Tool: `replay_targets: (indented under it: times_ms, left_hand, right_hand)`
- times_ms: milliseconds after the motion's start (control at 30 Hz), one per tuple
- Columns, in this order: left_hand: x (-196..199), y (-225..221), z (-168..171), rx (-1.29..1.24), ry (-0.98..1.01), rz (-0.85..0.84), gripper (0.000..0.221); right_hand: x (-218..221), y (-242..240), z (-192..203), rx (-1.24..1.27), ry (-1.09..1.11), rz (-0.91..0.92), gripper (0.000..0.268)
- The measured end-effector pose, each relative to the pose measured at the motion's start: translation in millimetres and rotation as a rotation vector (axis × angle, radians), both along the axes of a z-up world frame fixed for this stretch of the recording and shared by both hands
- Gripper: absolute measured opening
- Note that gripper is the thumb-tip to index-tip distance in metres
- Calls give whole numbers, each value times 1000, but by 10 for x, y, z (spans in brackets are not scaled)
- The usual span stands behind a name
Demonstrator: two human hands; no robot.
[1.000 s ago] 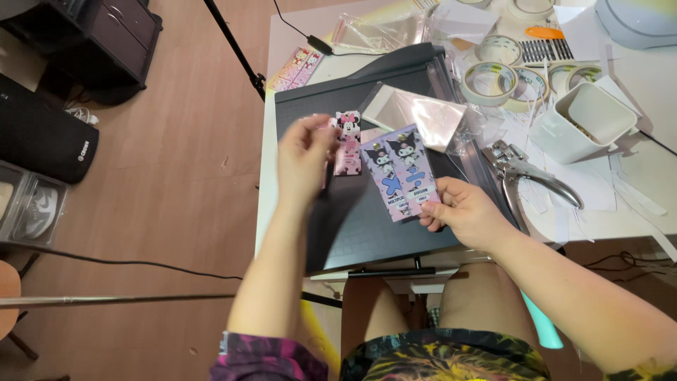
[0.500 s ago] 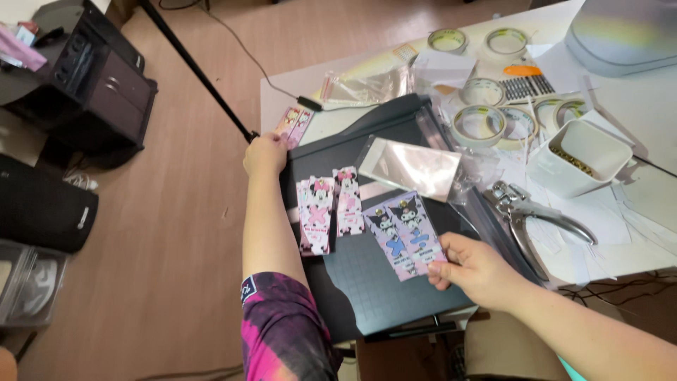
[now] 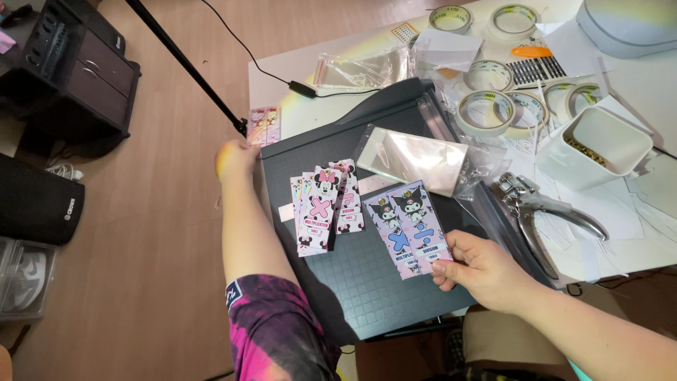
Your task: The person places printed bookmarks into plastic sleeves and folds the adhesive tabs to seal them.
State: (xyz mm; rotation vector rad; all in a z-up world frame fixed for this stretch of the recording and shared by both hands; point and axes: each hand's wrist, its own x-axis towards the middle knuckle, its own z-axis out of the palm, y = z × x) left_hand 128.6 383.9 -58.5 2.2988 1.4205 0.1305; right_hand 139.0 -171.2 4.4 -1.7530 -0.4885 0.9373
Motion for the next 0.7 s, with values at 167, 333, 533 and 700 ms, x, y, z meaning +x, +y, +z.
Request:
replay_targets:
  times_ms: [167, 333, 533, 700]
  left_hand:
    - [-410, 333, -651, -183, -635, 189, 54]
    - [-949, -574, 222, -319, -1027, 329, 39]
    - [-1482, -2406, 820, -410, -1431, 288, 26]
    - [-1333, -3674, 366, -877, -1398, 13, 35]
  right_hand:
    - [18, 11, -126, 199, -107, 3, 10]
    - [35, 16, -223, 231, -144, 0, 11]
    - [63, 14, -277, 368, -74, 10, 15]
    - [76, -8, -317, 520, -3, -69, 16]
